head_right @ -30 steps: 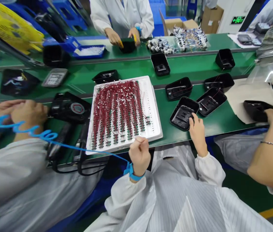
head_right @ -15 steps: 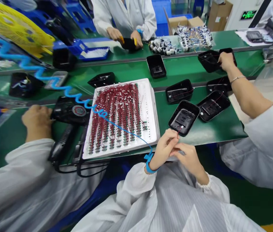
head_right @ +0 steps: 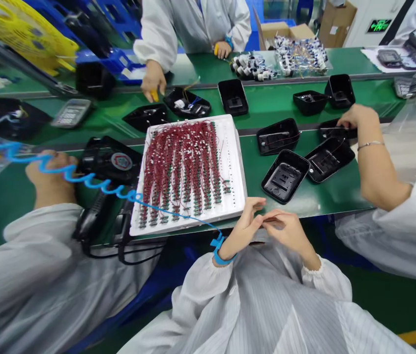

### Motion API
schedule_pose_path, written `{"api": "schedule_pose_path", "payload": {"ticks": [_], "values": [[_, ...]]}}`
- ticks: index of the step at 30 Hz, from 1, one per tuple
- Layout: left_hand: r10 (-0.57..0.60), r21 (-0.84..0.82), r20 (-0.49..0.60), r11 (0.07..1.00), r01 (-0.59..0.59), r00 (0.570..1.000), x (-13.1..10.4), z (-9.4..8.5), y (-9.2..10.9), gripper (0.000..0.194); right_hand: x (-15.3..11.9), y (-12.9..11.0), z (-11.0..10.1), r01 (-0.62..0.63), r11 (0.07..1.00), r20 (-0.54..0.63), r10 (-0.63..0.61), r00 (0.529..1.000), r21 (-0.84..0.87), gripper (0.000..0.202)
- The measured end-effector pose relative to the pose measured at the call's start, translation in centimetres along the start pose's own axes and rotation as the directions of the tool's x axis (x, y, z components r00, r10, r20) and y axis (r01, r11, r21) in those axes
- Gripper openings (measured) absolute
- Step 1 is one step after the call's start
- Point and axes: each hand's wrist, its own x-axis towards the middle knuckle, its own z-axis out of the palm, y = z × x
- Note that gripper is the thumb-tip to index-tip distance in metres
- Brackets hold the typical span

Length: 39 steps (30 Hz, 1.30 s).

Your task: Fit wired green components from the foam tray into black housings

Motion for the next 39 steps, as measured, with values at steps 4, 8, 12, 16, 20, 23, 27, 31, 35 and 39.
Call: {"api": "schedule_pose_path", "payload": {"ticks": [4,8,12,16,20,23,27,31,35,39], "values": [[-0.105,0.006,0.073,0.994,0.105,0.992,-1.1,-0.1,-0.8,0.03,-0.1,0.0,-1.3,-0.148,0.986,-0.003,0.149,0.989,0.081,0.032],[-0.216,0.08,-0.008,0.973,0.216,0.976,-1.1,0.7,-0.4,0.023,0.0,-0.8,-1.5,-0.13,0.989,-0.116,0.121,0.986,-0.075,0.021],[-0.369,0.089,-0.083,0.922,0.376,0.926,0.6,2.0,-0.2,0.023,0.4,-1.3,-1.4,-0.005,0.938,-0.207,-0.071,0.976,-0.347,0.012],[-0.422,0.027,-0.072,0.905,0.424,0.904,2.9,3.2,-0.4,0.024,1.1,-0.8,-2.1,0.143,0.793,-0.161,-0.29,0.943,-0.592,0.02],[-0.45,-0.024,-0.072,0.893,0.45,0.89,4.5,3.5,-0.8,0.026,2.2,-0.3,-3.4,0.236,0.675,-0.02,-0.349,0.937,-0.699,0.028],[-0.47,-0.011,-0.046,0.883,0.47,0.882,4.9,3.2,-1.4,0.026,3.4,-0.1,-4.7,0.265,0.686,0.103,-0.268,0.958,-0.678,0.027],[-0.34,0.057,0.032,0.939,0.338,0.94,4.6,2.3,-2.2,0.017,5.4,0.1,-6.1,0.283,0.702,0.224,-0.178,0.958,-0.654,0.022],[-0.104,0.229,0.097,0.97,0.08,0.99,3.0,1.8,-2.8,0.024,7.2,0.1,-6.7,0.278,0.686,0.242,-0.151,0.958,-0.673,0.019],[-0.027,0.478,0.048,0.879,0.001,0.998,1.5,2.3,-3.6,0.042,8.5,0.1,-6.0,0.305,0.603,0.312,-0.097,0.945,-0.737,0.024],[0.011,0.589,0.057,0.807,-0.043,0.998,1.2,2.7,-4.3,0.046,9.1,0.0,-5.1,0.35,0.464,0.401,0.014,0.916,-0.814,0.029]]}}
